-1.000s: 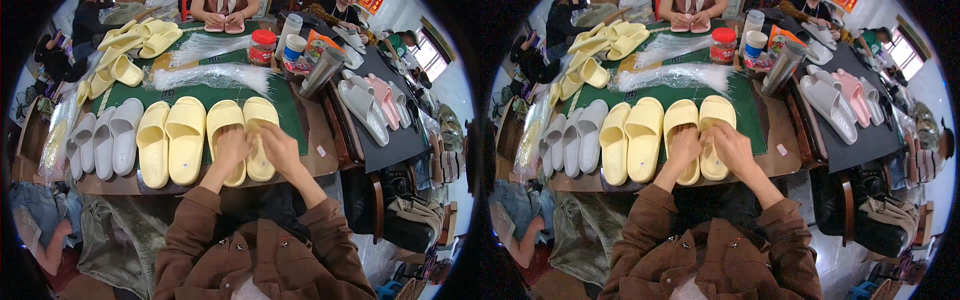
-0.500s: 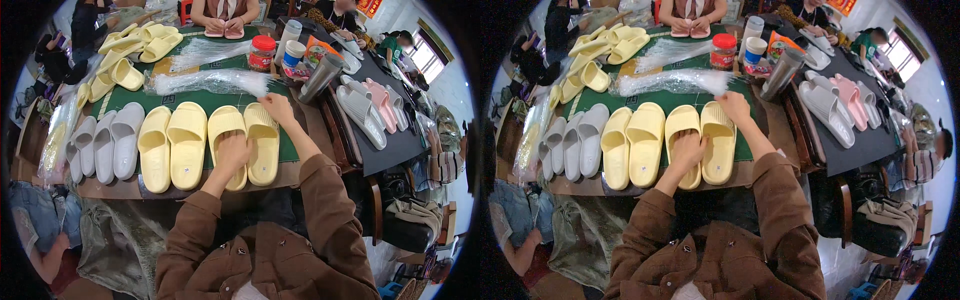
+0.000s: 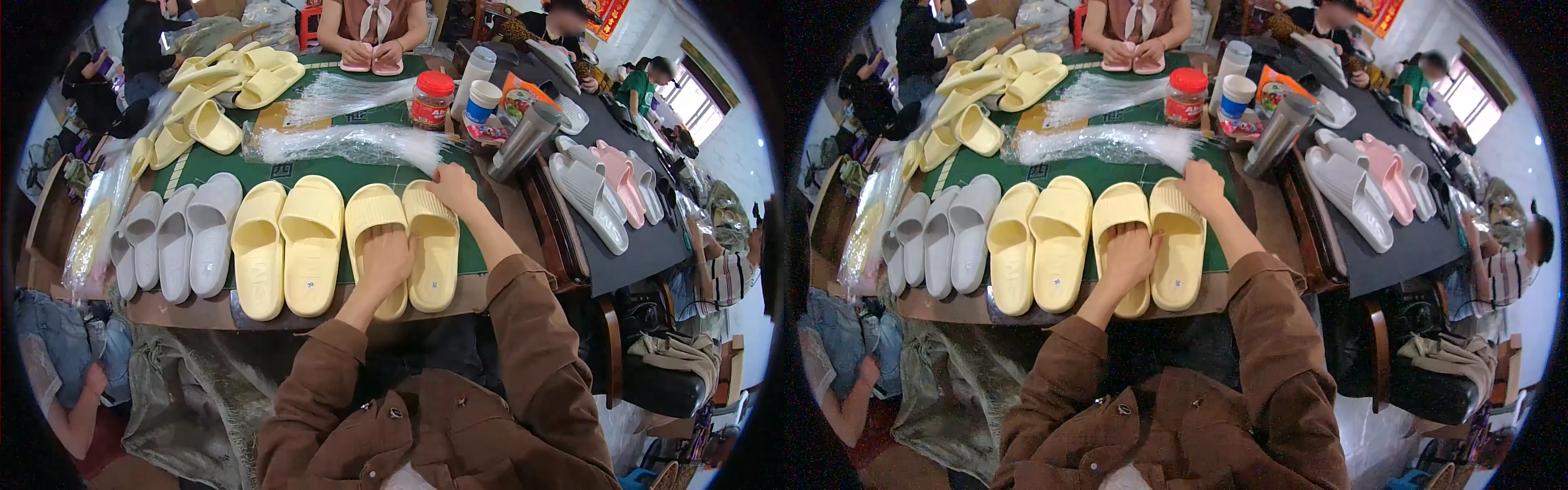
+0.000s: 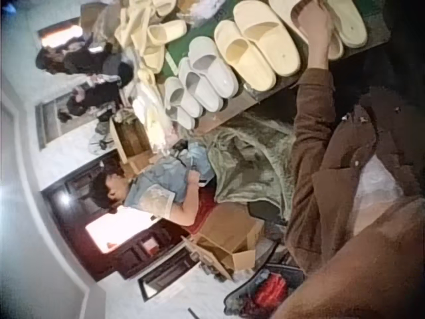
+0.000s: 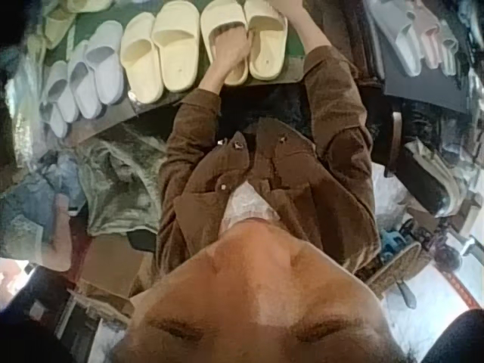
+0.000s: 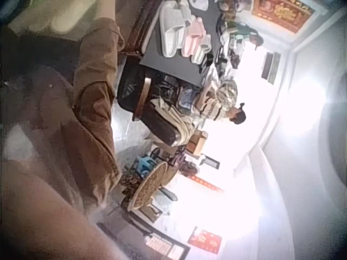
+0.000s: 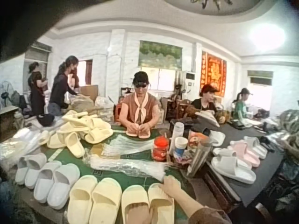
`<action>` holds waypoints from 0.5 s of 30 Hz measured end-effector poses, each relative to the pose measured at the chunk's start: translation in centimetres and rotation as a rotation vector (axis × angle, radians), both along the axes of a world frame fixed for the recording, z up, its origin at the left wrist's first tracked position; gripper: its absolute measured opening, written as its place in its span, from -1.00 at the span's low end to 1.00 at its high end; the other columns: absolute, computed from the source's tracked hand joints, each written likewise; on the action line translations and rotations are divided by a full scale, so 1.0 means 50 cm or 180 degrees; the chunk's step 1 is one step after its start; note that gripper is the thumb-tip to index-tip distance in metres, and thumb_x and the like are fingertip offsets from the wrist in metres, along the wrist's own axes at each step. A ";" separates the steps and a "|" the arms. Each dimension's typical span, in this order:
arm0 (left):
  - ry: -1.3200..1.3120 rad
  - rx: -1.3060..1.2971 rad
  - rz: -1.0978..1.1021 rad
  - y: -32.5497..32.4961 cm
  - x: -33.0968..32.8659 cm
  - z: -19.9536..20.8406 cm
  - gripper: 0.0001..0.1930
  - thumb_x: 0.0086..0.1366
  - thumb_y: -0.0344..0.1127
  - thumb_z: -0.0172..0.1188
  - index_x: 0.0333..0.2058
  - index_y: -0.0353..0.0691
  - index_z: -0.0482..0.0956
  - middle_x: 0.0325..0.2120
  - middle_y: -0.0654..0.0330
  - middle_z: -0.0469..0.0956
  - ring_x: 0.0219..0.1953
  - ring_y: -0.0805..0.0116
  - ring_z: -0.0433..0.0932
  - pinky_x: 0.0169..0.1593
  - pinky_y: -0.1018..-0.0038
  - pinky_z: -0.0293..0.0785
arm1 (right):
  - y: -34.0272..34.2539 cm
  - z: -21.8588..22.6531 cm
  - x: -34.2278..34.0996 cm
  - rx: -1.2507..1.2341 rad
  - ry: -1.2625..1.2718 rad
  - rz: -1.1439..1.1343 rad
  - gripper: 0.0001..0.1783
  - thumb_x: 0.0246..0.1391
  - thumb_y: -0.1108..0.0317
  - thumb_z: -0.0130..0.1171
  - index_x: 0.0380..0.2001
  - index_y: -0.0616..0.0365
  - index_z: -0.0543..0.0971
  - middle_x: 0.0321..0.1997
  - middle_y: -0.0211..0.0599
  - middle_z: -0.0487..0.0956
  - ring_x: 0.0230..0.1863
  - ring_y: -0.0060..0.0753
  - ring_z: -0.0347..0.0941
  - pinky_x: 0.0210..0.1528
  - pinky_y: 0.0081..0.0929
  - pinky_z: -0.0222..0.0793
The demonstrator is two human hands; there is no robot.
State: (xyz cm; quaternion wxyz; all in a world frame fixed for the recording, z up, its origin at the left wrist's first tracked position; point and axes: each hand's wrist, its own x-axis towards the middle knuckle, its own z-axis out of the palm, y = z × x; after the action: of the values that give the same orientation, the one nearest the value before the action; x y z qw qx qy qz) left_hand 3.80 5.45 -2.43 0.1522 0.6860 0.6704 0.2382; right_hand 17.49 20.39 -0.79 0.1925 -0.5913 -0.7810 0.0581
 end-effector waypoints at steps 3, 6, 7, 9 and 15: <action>0.0179 0.0373 0.0032 0.004 0.010 -0.015 -0.52 0.32 -0.05 -0.03 -0.27 -0.50 0.52 -0.21 -0.25 0.51 -0.18 -0.17 0.51 -0.01 0.08 0.37 | 0.030 -0.013 0.022 -0.0195 0.0173 0.0028 -0.81 -0.14 0.30 0.16 -0.44 0.14 0.64 -0.40 -0.07 0.62 -0.30 -0.03 0.57 -0.20 -0.20 0.47; 0.0146 0.0165 0.0049 0.005 0.005 -0.017 -0.52 0.31 -0.05 -0.02 -0.26 -0.51 0.51 -0.21 -0.26 0.51 -0.18 -0.16 0.51 -0.03 0.09 0.39 | 0.024 -0.008 0.019 -0.0132 0.0251 0.0143 -0.83 -0.06 0.35 0.10 -0.45 0.18 0.62 -0.37 0.03 0.60 -0.26 0.11 0.54 -0.17 -0.13 0.47; 0.0097 -0.0005 0.0053 0.005 0.002 -0.017 -0.51 0.31 -0.05 -0.02 -0.26 -0.51 0.51 -0.21 -0.26 0.51 -0.17 -0.16 0.50 -0.03 0.10 0.39 | 0.014 -0.005 0.011 -0.0120 0.0404 0.0254 -0.83 -0.05 0.36 0.10 -0.45 0.18 0.62 -0.38 0.04 0.60 -0.27 0.12 0.54 -0.18 -0.13 0.47; 0.0221 0.0295 0.0066 0.001 0.004 -0.016 -0.52 0.30 -0.05 -0.01 -0.29 -0.51 0.52 -0.22 -0.27 0.50 -0.17 -0.16 0.50 -0.05 0.11 0.40 | 0.006 -0.005 0.006 -0.0060 0.0717 0.0434 -0.84 -0.04 0.37 0.09 -0.44 0.19 0.61 -0.38 0.05 0.59 -0.28 0.15 0.53 -0.19 -0.13 0.48; -0.0025 0.0512 0.0034 -0.004 0.003 -0.021 -0.62 0.24 -0.11 0.06 -0.41 -0.42 0.55 -0.36 -0.18 0.53 -0.23 -0.08 0.52 -0.11 0.15 0.42 | 0.002 0.015 -0.047 -0.0609 0.2279 0.0760 -0.85 0.01 0.46 0.13 -0.36 0.31 0.58 -0.46 -0.09 0.61 -0.44 -0.24 0.61 -0.39 -0.40 0.50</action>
State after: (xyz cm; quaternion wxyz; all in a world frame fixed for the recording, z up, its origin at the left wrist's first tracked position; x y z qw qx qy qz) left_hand 3.97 5.27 -3.50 0.0980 0.6915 0.6521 0.2949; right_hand 15.12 20.47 -0.03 0.3887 -0.4539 -0.7187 0.3554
